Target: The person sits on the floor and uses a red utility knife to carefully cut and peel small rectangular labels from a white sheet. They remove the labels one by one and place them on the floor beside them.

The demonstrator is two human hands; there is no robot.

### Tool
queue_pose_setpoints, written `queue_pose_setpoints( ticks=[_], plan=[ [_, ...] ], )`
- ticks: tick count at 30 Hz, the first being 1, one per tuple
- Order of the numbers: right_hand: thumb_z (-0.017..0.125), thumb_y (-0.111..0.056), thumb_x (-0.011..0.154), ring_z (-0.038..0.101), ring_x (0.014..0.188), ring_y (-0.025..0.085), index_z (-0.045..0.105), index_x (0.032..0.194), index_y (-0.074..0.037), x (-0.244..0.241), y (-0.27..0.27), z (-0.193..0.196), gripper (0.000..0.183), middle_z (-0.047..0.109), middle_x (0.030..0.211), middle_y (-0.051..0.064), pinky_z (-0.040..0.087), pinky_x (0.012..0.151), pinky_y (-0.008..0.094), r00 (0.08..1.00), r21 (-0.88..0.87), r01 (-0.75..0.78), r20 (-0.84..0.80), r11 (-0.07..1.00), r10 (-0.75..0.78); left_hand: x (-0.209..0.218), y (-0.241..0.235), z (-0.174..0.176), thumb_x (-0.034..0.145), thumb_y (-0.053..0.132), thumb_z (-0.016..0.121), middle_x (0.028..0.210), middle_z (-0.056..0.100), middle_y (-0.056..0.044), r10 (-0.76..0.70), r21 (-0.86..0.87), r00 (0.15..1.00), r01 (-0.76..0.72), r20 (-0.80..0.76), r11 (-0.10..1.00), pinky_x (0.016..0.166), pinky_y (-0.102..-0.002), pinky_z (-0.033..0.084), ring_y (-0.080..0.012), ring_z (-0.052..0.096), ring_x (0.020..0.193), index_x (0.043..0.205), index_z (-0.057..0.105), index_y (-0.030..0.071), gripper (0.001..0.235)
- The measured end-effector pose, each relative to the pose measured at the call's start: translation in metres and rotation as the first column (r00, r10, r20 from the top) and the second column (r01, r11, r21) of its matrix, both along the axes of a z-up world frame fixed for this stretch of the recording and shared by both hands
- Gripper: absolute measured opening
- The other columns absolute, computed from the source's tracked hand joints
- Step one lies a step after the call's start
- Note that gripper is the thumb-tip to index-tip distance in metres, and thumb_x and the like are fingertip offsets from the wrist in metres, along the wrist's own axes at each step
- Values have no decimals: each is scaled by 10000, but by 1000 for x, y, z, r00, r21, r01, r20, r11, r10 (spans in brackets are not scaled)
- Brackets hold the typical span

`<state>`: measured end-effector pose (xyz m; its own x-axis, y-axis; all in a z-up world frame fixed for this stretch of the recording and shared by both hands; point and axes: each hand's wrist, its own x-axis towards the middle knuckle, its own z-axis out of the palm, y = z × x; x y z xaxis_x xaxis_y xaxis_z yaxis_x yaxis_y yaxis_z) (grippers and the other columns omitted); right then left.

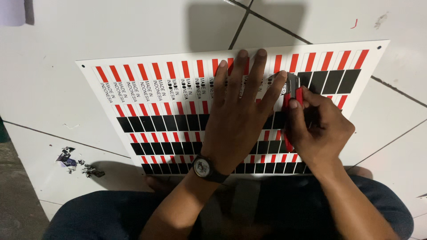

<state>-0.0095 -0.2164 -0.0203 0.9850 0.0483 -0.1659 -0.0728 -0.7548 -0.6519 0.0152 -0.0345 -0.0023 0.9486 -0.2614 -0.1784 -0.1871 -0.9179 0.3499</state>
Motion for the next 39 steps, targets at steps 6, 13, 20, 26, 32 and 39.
queue_pose_setpoints(
  ticks=[6, 13, 20, 26, 32, 39],
  plan=[
    [747, -48, 1085, 599, 755, 118, 739, 1224, 42, -1, -1, 0, 165, 698, 939, 59, 461, 682, 258, 1000, 3, 4, -10, 1000, -4, 1, 1, 2, 1089, 189, 668, 1580, 383, -193, -23, 28, 1000, 23, -12, 999, 1221, -588, 386, -426, 413, 1469, 1484, 508, 221, 427],
    [756, -35, 1076, 611, 755, 140, 742, 1220, 40, -2, -2, -3, 163, 708, 953, 76, 471, 689, 279, 1000, -46, -19, 4, 999, 19, 1, 0, 2, 1107, 168, 613, 1570, 363, -225, -40, 20, 999, 40, 13, 999, 1209, -619, 402, -463, 405, 1459, 1471, 534, 175, 373],
    [732, -21, 1089, 597, 748, 132, 715, 1182, 46, -2, 1, -3, 116, 698, 944, 74, 459, 669, 269, 1000, 11, 12, 4, 1000, -12, 0, -2, 5, 1136, 270, 611, 1584, 367, -217, -54, 81, 998, 55, -14, 995, 1228, -600, 360, -460, 399, 1471, 1509, 471, 184, 407],
    [716, -48, 1089, 564, 769, 92, 704, 1218, 24, 0, 3, 0, 149, 663, 909, 31, 478, 726, 241, 984, 88, 157, -103, 984, -148, -1, -3, 4, 1136, 224, 622, 1570, 375, -226, -55, 85, 998, 54, 12, 995, 1223, -604, 372, -464, 413, 1458, 1490, 481, 175, 384],
    [719, -73, 1080, 609, 848, 112, 691, 1223, 43, 0, -2, -5, 186, 692, 928, 79, 518, 818, 255, 969, 186, 232, -133, 955, -209, -2, -5, 3, 1123, 248, 654, 1568, 376, -224, -29, 75, 999, 26, 28, 997, 1226, -608, 384, -467, 423, 1460, 1473, 466, 181, 403],
    [712, -73, 1078, 577, 817, 73, 695, 1192, 15, 5, -1, -3, 145, 652, 856, 23, 513, 825, 234, 947, 311, 313, -172, 897, -271, -5, -5, -2, 1046, 249, 790, 1528, 408, -178, -13, 127, 984, -10, 177, 992, 1176, -564, 479, -415, 486, 1407, 1434, 619, 213, 427]
  ],
)
